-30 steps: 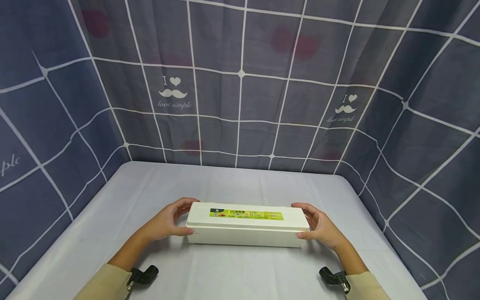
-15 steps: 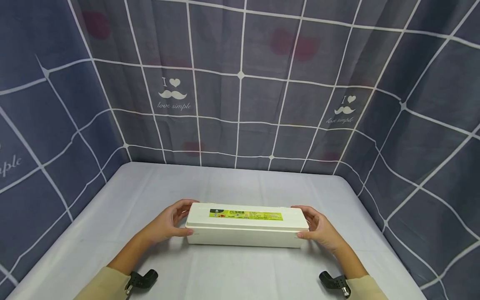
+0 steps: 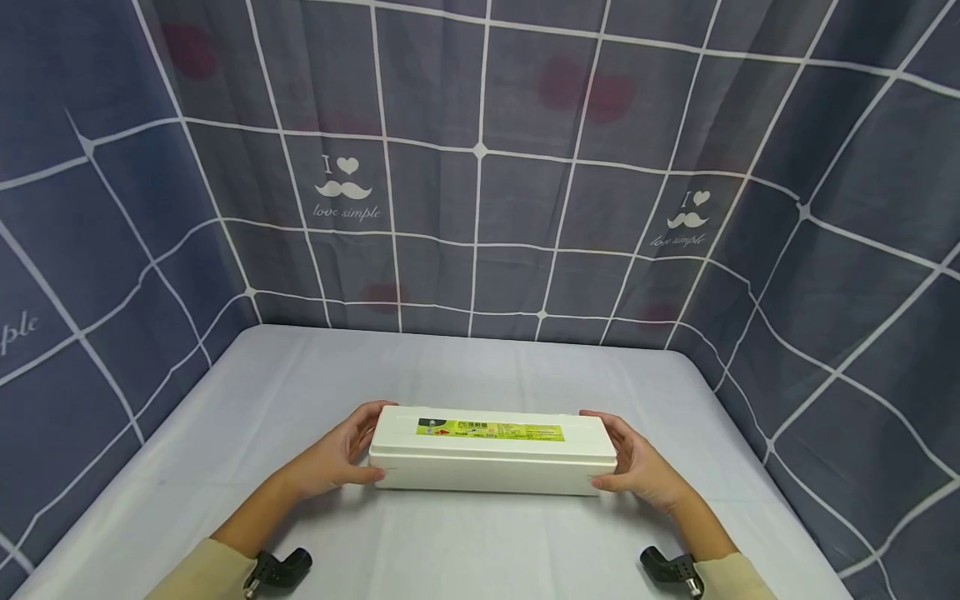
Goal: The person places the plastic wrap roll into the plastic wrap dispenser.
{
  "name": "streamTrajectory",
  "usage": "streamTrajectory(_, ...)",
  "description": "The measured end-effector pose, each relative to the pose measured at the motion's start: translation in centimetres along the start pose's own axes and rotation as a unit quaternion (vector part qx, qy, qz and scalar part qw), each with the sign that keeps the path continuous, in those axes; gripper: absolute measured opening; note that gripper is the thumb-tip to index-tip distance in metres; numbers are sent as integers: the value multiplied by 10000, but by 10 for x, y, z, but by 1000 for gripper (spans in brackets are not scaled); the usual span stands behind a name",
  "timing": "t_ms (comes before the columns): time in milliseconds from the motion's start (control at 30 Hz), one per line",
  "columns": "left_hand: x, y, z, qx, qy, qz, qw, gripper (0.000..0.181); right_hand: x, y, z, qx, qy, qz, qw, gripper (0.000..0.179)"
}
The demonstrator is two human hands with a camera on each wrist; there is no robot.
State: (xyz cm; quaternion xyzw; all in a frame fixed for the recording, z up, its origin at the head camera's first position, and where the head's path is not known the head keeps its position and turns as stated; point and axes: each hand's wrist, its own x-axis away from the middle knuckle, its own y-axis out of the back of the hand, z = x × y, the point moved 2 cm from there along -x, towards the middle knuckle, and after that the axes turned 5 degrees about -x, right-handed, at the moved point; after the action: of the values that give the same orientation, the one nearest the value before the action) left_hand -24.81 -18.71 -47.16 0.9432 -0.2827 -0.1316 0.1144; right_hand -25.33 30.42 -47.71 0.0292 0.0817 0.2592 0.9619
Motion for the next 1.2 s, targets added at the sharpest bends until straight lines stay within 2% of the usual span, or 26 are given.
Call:
streamTrajectory(133,-1,0,0,-178,-28,-43,9998,98,0,0,0,50,33,36,10000,103)
streamTrajectory(333,-1,2,0,-385,-35,-236,9990,93,-1,1,2,501,212,-76,9985,99)
streamTrajectory(733,-1,0,-1,-509,13,-525,9973,92,-3,1,1,1015,583,-280,9927,90)
streamTrajectory(967,-2,1,-2,-578,-41,-583,9966,91,-2,1,1,1042,598,-174,9926,90)
streamTrajectory(1200,-3,0,0,-667,-64,-657,9956,90,-1,3,4,1337,559,7,9894,97)
